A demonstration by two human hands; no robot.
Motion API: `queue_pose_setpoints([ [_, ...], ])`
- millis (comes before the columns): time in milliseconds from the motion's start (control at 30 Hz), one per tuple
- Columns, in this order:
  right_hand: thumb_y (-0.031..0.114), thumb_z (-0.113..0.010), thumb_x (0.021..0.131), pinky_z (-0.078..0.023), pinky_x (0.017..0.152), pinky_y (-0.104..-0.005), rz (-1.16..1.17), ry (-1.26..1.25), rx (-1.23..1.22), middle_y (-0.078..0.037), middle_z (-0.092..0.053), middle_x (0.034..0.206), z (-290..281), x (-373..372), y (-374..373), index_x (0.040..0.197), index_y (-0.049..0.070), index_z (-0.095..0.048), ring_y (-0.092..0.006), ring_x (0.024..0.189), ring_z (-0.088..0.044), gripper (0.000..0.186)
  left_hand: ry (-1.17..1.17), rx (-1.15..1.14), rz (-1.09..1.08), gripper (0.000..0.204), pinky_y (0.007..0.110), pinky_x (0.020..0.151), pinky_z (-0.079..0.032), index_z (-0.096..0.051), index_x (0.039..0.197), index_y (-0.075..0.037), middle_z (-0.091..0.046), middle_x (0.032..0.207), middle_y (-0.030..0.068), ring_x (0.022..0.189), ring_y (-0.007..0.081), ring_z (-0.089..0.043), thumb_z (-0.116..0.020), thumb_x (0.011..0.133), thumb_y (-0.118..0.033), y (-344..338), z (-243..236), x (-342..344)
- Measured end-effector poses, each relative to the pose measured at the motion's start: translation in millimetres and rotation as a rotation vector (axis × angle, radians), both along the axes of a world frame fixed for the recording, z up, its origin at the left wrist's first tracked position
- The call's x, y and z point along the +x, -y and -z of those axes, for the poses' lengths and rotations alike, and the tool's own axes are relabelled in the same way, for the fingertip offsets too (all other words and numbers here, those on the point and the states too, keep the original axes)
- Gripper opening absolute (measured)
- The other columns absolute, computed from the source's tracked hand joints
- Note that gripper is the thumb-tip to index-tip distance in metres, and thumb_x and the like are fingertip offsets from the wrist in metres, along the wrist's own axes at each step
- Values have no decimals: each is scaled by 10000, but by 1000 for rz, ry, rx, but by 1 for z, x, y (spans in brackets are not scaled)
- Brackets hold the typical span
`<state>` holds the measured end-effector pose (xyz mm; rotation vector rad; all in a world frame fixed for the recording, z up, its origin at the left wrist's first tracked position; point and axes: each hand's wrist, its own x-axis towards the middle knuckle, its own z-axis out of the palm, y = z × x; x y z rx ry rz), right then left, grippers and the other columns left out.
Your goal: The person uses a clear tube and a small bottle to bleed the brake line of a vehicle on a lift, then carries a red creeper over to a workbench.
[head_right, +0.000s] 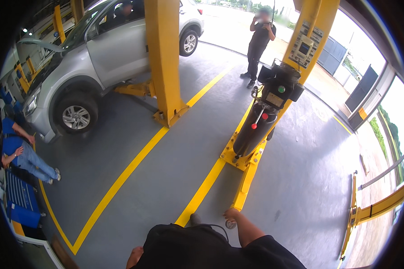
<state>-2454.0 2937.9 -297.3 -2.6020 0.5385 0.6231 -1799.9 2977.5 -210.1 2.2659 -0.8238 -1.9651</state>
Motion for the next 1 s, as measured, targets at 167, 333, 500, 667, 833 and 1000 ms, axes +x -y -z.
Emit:
queue_pose_setpoints([
  [167,259,-609,821,-513,879,-420,541,97,539,-48,-617,1074,53,42,-20,1080,103,-595,-265,1092,-571,302,-133,4,-247,208,314,707,-519,-649,1077,-44,-686,929,67,805,185,-646,-528,926,-118,-2,4,55],
  [333,228,-694,740,-474,948,-382,737,202,892,-88,-606,1059,68,63,-15,1039,81,-596,-275,1117,-574,347,-128,-105,-182,249,346,742,-518,-671,1082,-43,-701,967,87,831,201,-646,-530,903,-145,-26,10,109],
  [500,173,-578,877,-503,868,-382,1547,50,1229,-119,-585,1200,-66,316,52,1268,62,-502,-255,1050,-583,414,15,92,-514,262,371,816,-515,-663,1102,-53,-698,973,85,860,188,-641,-509,924,-170,-130,-25,235],
  [667,169,-561,931,-525,727,-349,1617,-38,1070,-19,-686,1015,-74,351,75,1181,163,-617,-148,827,-661,256,126,24,-460,243,344,703,-516,-677,1049,-110,-692,936,73,790,158,-630,-468,939,-172,-153,-25,258],
  [833,212,-551,962,-521,739,-364,1492,-178,902,-20,-674,992,-103,426,116,1148,148,-633,-155,802,-661,213,19,99,-678,175,281,518,-432,-688,994,-101,-680,835,59,631,127,-584,-539,912,-142,-182,-2,278],
  [1000,219,-560,965,-521,723,-343,1502,-247,994,-33,-684,937,-89,462,176,1149,153,-639,-166,767,-663,211,-113,-132,-864,145,281,627,-505,-686,995,-61,-700,863,87,730,161,-648,-615,898,-142,-173,28,295],
])
